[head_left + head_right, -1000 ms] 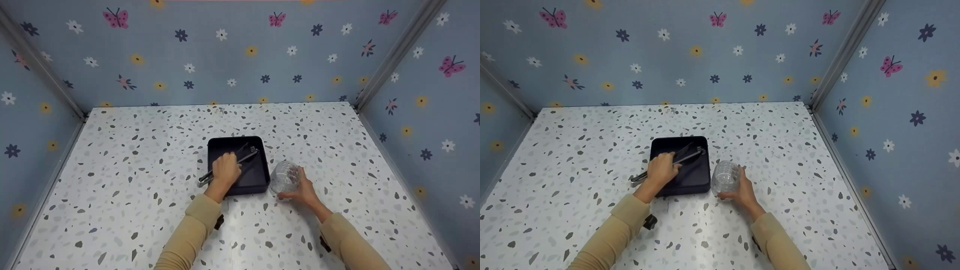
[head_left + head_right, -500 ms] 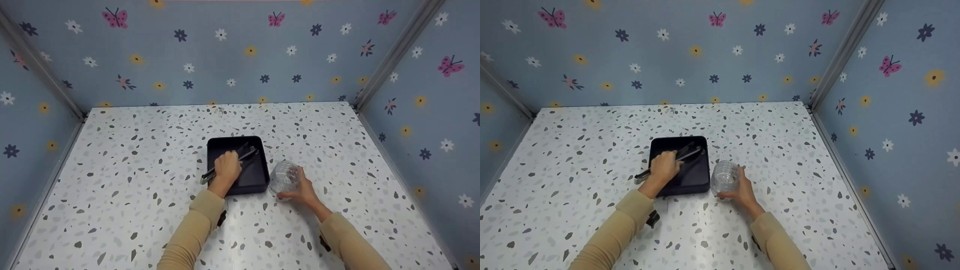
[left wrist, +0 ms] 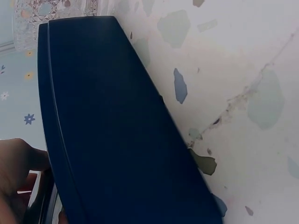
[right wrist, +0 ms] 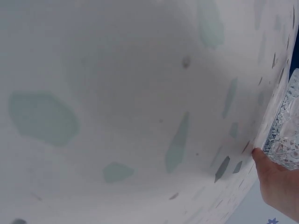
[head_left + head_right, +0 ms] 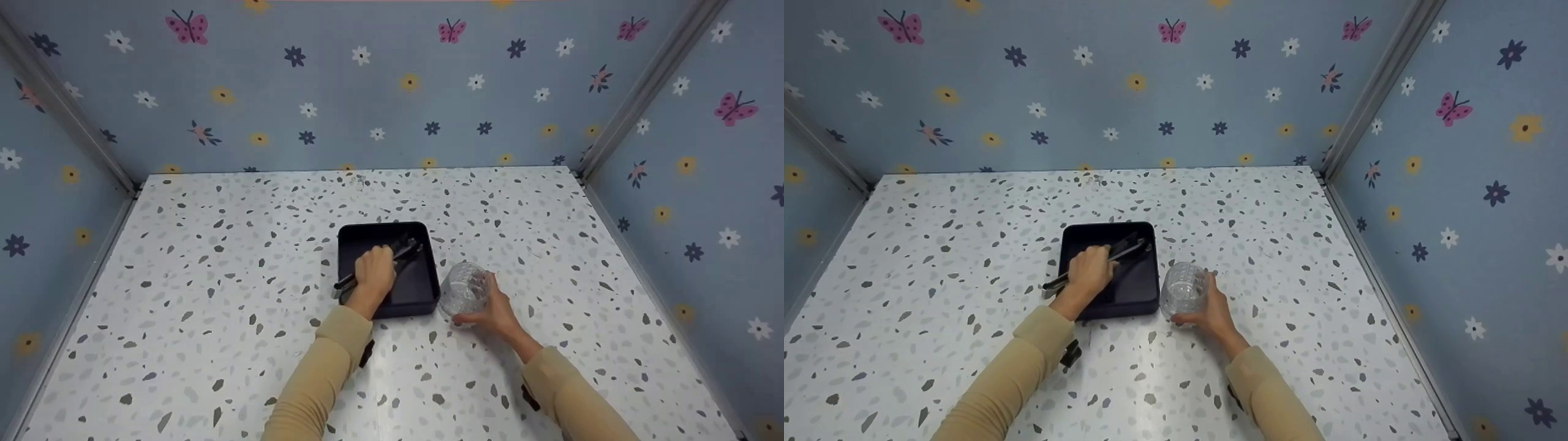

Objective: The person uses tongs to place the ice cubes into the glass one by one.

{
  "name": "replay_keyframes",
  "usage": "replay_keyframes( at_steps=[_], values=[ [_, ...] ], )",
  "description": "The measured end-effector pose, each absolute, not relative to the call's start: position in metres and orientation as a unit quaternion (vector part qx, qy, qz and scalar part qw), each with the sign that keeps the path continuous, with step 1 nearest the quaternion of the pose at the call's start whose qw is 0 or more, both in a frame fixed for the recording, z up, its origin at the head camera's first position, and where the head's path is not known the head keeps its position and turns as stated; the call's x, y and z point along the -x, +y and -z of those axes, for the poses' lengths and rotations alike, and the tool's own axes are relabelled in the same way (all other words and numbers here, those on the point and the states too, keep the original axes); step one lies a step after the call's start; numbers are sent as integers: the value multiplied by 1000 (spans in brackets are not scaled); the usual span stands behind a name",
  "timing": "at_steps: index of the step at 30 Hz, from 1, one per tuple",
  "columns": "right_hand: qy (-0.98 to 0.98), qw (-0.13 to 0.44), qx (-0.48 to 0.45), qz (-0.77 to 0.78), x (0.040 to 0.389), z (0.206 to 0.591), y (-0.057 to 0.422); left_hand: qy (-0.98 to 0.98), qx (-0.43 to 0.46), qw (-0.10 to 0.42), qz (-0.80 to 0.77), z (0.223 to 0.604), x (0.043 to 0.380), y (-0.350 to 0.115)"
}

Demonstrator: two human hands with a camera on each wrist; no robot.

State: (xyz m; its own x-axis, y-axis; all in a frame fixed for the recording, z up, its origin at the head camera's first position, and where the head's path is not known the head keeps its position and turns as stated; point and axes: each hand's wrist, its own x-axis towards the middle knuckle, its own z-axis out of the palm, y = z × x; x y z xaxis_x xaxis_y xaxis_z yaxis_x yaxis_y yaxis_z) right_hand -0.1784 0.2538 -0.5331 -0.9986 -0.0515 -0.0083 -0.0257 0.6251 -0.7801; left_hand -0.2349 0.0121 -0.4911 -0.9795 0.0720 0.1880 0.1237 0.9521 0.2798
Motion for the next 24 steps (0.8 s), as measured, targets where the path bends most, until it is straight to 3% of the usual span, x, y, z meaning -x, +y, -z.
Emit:
replay_keyframes(
  at_steps=[24],
  values=[
    [904, 9, 23, 428, 179, 532, 253, -981, 64, 104, 152, 495, 240, 15]
  ],
)
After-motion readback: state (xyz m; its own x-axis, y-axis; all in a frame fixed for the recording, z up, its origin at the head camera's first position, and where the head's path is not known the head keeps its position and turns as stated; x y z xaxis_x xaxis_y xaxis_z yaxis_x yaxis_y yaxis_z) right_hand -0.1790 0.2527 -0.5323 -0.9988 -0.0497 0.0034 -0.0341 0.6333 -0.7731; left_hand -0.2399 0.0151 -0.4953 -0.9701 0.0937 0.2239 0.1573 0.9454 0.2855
